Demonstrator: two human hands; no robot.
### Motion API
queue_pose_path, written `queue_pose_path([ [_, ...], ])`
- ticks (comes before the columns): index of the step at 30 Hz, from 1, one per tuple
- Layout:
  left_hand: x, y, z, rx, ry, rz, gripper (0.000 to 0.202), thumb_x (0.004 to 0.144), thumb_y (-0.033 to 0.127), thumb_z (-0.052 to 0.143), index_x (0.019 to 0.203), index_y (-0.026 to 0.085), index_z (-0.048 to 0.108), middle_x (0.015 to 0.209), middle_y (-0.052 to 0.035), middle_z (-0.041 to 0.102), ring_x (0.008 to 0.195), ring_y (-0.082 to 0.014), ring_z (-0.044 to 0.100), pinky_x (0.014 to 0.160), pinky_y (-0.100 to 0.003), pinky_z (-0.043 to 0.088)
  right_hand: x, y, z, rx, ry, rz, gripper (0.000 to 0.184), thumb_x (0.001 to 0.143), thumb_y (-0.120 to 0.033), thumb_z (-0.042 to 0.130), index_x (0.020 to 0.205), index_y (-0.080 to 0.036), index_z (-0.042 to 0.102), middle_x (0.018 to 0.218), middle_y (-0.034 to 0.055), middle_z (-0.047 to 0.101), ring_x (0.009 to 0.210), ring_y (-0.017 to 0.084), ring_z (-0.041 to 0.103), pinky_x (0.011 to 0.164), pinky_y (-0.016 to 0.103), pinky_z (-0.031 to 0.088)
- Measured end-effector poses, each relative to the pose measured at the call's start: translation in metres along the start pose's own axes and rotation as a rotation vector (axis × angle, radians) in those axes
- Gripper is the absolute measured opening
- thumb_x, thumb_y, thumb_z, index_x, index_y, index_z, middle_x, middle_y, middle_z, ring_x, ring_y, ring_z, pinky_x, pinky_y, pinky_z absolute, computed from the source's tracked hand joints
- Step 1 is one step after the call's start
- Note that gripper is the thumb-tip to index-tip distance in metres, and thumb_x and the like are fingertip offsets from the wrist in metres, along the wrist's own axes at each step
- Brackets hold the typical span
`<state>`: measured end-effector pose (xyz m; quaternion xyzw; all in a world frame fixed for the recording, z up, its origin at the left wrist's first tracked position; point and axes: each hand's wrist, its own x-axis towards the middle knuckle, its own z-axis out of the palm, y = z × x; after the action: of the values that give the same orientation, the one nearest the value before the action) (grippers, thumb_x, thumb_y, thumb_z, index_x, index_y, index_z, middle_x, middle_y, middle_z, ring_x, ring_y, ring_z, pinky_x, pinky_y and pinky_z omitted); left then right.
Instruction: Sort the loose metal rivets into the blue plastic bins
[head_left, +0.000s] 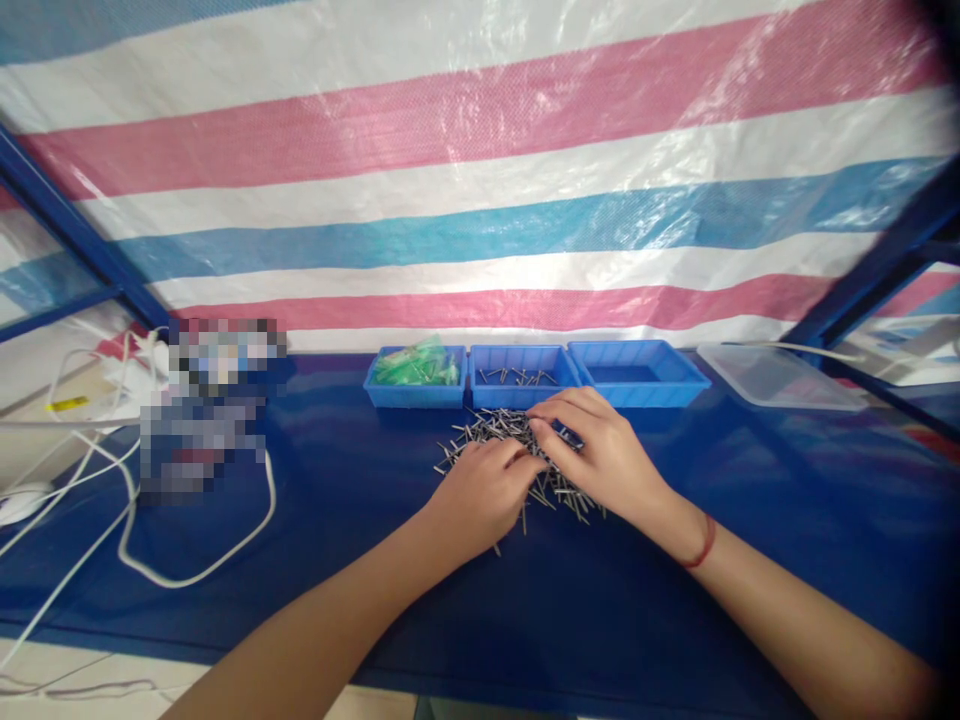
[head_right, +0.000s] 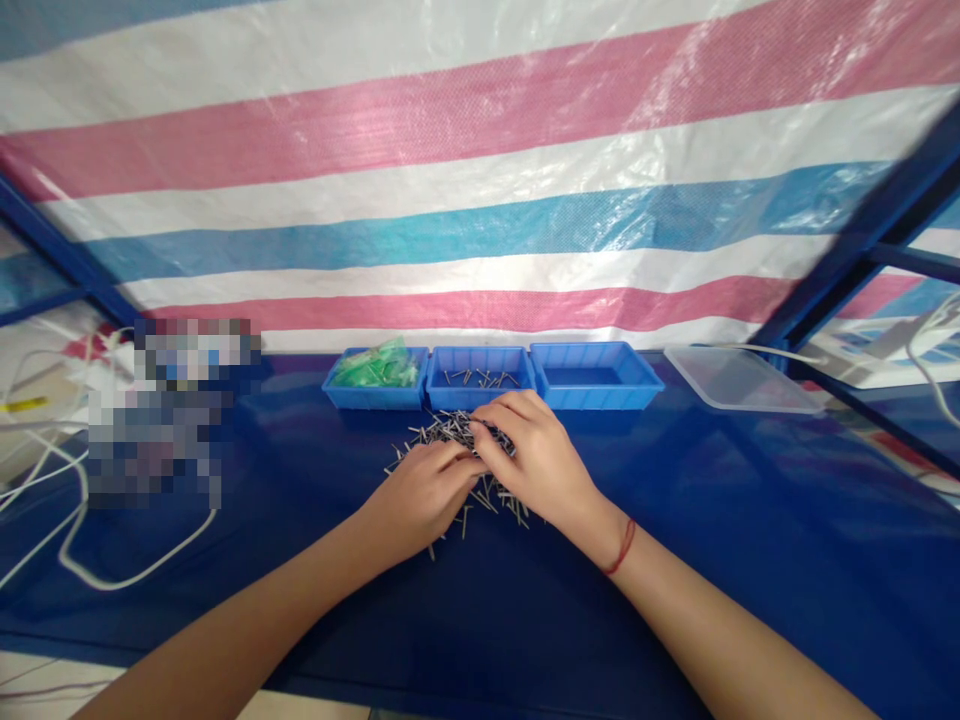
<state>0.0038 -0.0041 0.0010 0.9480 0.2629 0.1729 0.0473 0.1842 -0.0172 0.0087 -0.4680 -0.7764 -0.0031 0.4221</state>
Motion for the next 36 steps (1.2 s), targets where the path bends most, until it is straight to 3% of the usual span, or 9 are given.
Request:
queue_pose_path([
  [5,0.004,-0.009,-0.003,-0.295,0.186,-0.234,0.016,0.094,0.02,0.043,0.099,0.017,0.059,0.096,-0.0061,0.063,0.09,-0.0181,0.06,0.08,-0.03,0.046,-0.001,-0.005,0.004,0.135,-0.065,0.088,0.017,0.091,-0.031,0.052,0.085,-0.021,0.065,0.082,0.0042,0.067,0.081,0.02,0.061,0.077,0.035,0.048],
  [9,0.006,-0.011,-0.002,-0.536,0.265,-0.371,0.013,0.091,0.023,0.051,0.098,0.018,0.06,0.096,-0.0043,0.067,0.09,-0.0172,0.062,0.08,-0.029,0.048,-0.003,-0.007,0.008,0.256,-0.105,0.192,0.017,0.086,-0.034,0.059,0.097,-0.022,0.066,0.087,0.0034,0.069,0.08,0.018,0.063,0.074,0.032,0.05],
  [15,0.008,-0.01,0.002,-0.886,0.314,-0.445,0.01,0.087,0.024,0.056,0.094,0.018,0.06,0.099,-0.0043,0.068,0.092,-0.0168,0.065,0.083,-0.028,0.051,-0.004,-0.005,0.01,0.424,-0.14,0.28,0.023,0.085,-0.039,0.06,0.1,-0.023,0.066,0.096,0.0045,0.072,0.087,0.02,0.067,0.074,0.033,0.054],
  [19,0.009,-0.013,0.003,-0.989,0.335,-0.466,0.013,0.087,0.026,0.056,0.094,0.016,0.061,0.097,-0.0048,0.069,0.091,-0.0167,0.066,0.084,-0.028,0.051,-0.004,-0.003,0.01,0.428,-0.123,0.28,0.021,0.083,-0.035,0.062,0.1,-0.022,0.067,0.096,0.005,0.072,0.086,0.021,0.068,0.074,0.035,0.055],
  [24,0.008,-0.017,0.005,-0.944,0.334,-0.482,0.023,0.087,0.027,0.056,0.107,0.017,0.059,0.099,-0.0058,0.069,0.088,-0.0165,0.067,0.083,-0.029,0.052,-0.003,-0.006,0.008,0.328,-0.113,0.236,0.015,0.086,-0.025,0.057,0.095,-0.023,0.069,0.093,0.0038,0.073,0.082,0.019,0.068,0.072,0.033,0.054],
  [28,0.006,-0.017,0.002,-0.709,0.323,-0.475,0.025,0.089,0.027,0.053,0.113,0.021,0.058,0.099,-0.0041,0.07,0.092,-0.0176,0.065,0.085,-0.031,0.05,-0.002,-0.006,0.007,0.265,-0.095,0.209,0.017,0.087,-0.024,0.053,0.094,-0.022,0.069,0.091,0.0053,0.072,0.081,0.02,0.067,0.072,0.034,0.054],
  [32,0.005,-0.014,-0.001,-0.393,0.353,-0.367,0.021,0.087,0.023,0.056,0.106,0.022,0.063,0.107,-0.0043,0.068,0.104,-0.0215,0.059,0.096,-0.038,0.044,-0.004,-0.002,0.01,0.365,-0.07,0.279,0.016,0.087,-0.03,0.055,0.088,-0.021,0.067,0.084,0.0035,0.071,0.075,0.019,0.066,0.068,0.033,0.055],
  [36,0.007,-0.011,-0.001,-0.411,0.354,-0.314,0.019,0.088,0.027,0.056,0.103,0.022,0.066,0.106,-0.005,0.067,0.105,-0.0217,0.058,0.096,-0.038,0.043,-0.005,-0.001,0.012,0.497,-0.018,0.335,0.015,0.084,-0.034,0.058,0.088,-0.022,0.066,0.086,0.0037,0.069,0.075,0.018,0.064,0.068,0.032,0.054],
])
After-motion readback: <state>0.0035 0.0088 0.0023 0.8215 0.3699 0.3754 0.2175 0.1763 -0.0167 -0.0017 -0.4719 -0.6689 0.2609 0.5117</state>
